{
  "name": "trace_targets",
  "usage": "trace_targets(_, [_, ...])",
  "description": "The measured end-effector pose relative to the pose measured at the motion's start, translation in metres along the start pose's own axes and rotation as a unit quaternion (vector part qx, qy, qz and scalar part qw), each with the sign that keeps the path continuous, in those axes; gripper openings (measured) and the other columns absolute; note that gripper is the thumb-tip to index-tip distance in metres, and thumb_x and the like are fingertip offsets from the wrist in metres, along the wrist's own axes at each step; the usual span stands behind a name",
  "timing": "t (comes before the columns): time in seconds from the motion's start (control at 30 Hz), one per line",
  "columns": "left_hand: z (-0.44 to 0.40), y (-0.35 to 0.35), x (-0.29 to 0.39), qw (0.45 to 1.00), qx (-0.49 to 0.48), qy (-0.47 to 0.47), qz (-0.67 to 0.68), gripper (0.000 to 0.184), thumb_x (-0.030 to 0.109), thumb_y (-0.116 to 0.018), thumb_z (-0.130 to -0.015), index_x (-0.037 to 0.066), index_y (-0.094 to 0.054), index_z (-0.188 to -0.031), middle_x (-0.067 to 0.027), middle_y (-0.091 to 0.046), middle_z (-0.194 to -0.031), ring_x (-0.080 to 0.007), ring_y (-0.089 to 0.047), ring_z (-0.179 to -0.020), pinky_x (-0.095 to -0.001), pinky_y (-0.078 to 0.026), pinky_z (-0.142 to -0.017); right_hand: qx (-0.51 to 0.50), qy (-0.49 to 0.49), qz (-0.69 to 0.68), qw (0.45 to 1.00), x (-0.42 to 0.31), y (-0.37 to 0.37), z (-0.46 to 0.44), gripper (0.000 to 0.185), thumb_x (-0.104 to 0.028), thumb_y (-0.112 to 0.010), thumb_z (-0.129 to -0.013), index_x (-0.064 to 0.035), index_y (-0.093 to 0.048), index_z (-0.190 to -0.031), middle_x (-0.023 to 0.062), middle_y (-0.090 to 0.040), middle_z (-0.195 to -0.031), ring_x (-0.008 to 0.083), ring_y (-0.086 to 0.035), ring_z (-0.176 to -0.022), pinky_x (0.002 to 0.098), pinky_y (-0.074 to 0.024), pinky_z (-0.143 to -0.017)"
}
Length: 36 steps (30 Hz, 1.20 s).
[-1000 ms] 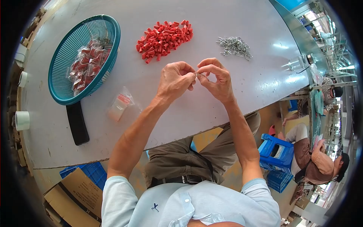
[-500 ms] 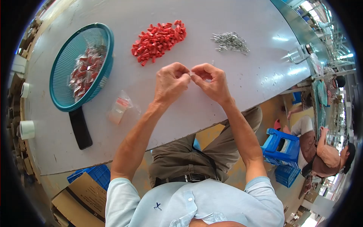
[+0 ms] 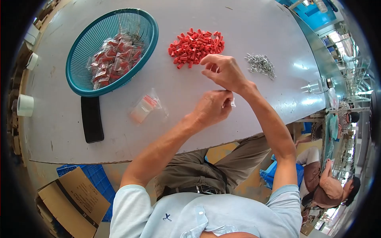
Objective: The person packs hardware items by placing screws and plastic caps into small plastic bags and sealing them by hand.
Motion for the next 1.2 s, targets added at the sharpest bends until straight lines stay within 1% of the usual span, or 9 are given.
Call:
trace_targets(0.17, [0.003, -0.003, -0.005, 1.000, -0.005, -0.015, -0.011, 0.008, -0.004, -0.065, -0.084, 0.000, -0.065, -0.091, -0.0188, -0.069, -0.079, -0.0391, -0.068, -0.071, -0.0461, -0.054, -0.064, -0.056, 0.053, 0.108, 0.991, -0.009, -0.027, -0.021, 0.027, -0.012, -0.082, -0.087, -0.0100, -0.073, -0.112, 0.0051, -0.072, -0.091, 0.0179, -0.070, -0.077, 0.0343, -0.0607, -0.071])
trace_targets(0.37, [0.003, -0.005, -0.008, 1.000, -0.008, -0.005, -0.024, 0.009, -0.004, -0.065, -0.085, 0.000, -0.066, -0.093, -0.0191, -0.069, -0.079, -0.0386, -0.068, -0.071, -0.0453, -0.054, -0.065, -0.044, 0.078, 0.128, 0.988, -0.001, -0.035, -0.026, 0.020, -0.015, -0.082, -0.088, -0.0098, -0.074, -0.106, 0.0065, -0.070, -0.092, 0.0218, -0.070, -0.080, 0.0372, -0.0606, -0.076])
trace_targets(0.5, [0.000, -0.004, -0.004, 0.999, -0.029, -0.016, -0.041, 0.009, -0.004, -0.066, -0.085, 0.000, -0.067, -0.093, -0.0190, -0.070, -0.079, -0.0374, -0.068, -0.069, -0.0442, -0.054, -0.063, -0.056, 0.087, 0.117, 0.988, 0.002, -0.035, -0.028, 0.011, -0.007, -0.074, -0.088, -0.0072, -0.074, -0.099, 0.0095, -0.070, -0.090, 0.0275, -0.070, -0.084, 0.0376, -0.0589, -0.077])
trace_targets(0.6, [-0.001, -0.004, 0.000, 0.999, -0.021, -0.005, -0.040, 0.007, -0.003, -0.068, -0.086, 0.000, -0.068, -0.093, -0.0172, -0.070, -0.078, -0.0288, -0.070, -0.066, -0.0381, -0.055, -0.063, -0.060, 0.073, 0.134, 0.986, 0.005, -0.017, -0.016, 0.012, -0.003, -0.066, -0.087, -0.0052, -0.072, -0.097, 0.0103, -0.069, -0.085, 0.0242, -0.070, -0.081, 0.0363, -0.0575, -0.073])
trace_targets(0.67, [0.000, 0.003, -0.007, 0.994, 0.049, 0.094, -0.017, 0.006, -0.001, -0.071, -0.088, -0.001, -0.070, -0.094, -0.0112, -0.072, -0.077, -0.0159, -0.070, -0.066, -0.0306, -0.056, -0.064, 0.084, 0.024, -0.017, 0.996, 0.002, 0.019, -0.006, 0.010, -0.003, -0.066, -0.089, -0.0045, -0.072, -0.096, 0.0063, -0.069, -0.081, 0.0149, -0.068, -0.074, 0.0319, -0.0570, -0.066])
trace_targets(0.7, [-0.001, 0.003, -0.006, 0.994, 0.044, 0.096, -0.014, 0.006, -0.001, -0.071, -0.088, -0.001, -0.070, -0.094, -0.0112, -0.072, -0.077, -0.0159, -0.070, -0.066, -0.0306, -0.056, -0.064, 0.089, -0.059, -0.122, 0.987, 0.004, 0.035, 0.009, 0.010, -0.001, -0.066, -0.090, -0.0044, -0.072, -0.097, 0.0014, -0.068, -0.079, 0.0079, -0.064, -0.070, 0.0273, -0.0557, -0.061])
trace_targets(0.77, [-0.005, 0.013, -0.010, 0.986, 0.091, 0.140, 0.005, 0.004, 0.000, -0.072, -0.090, -0.001, -0.072, -0.094, -0.0046, -0.073, -0.077, -0.0070, -0.068, -0.068, -0.0254, -0.055, -0.064, 0.092, -0.128, -0.228, 0.961, 0.011, 0.055, 0.041, 0.017, -0.002, -0.067, -0.089, -0.0020, -0.070, -0.105, 0.0015, -0.068, -0.082, 0.0082, -0.066, -0.071, 0.0254, -0.0569, -0.060])
trace_targets(1.03, [-0.007, 0.014, -0.004, 0.988, 0.107, 0.108, -0.013, 0.005, -0.001, -0.072, -0.092, -0.002, -0.071, -0.097, -0.0042, -0.074, -0.080, -0.0077, -0.069, -0.070, -0.0248, -0.056, -0.065, 0.121, -0.191, -0.300, 0.927, 0.004, 0.034, 0.125, 0.039, -0.006, -0.073, -0.093, 0.0050, -0.060, -0.128, 0.0089, -0.073, -0.088, 0.0117, -0.072, -0.078, 0.0279, -0.0633, -0.065])
trace_targets(1.2, [-0.006, 0.011, 0.004, 0.991, 0.108, 0.076, -0.007, 0.005, -0.001, -0.072, -0.092, -0.002, -0.072, -0.097, -0.0049, -0.074, -0.080, -0.0085, -0.070, -0.071, -0.0255, -0.056, -0.065, 0.119, -0.214, -0.314, 0.917, 0.013, 0.022, 0.123, 0.037, -0.008, -0.075, -0.094, 0.0058, -0.063, -0.127, 0.0080, -0.074, -0.088, 0.0120, -0.073, -0.079, 0.0280, -0.0647, -0.066])
Point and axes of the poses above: each hand's wrist, its own z-axis away from the middle knuckle, its own y-axis out of the back of the hand, x = y × z, the point moved 5 cm from there along -z, towards the middle knuckle
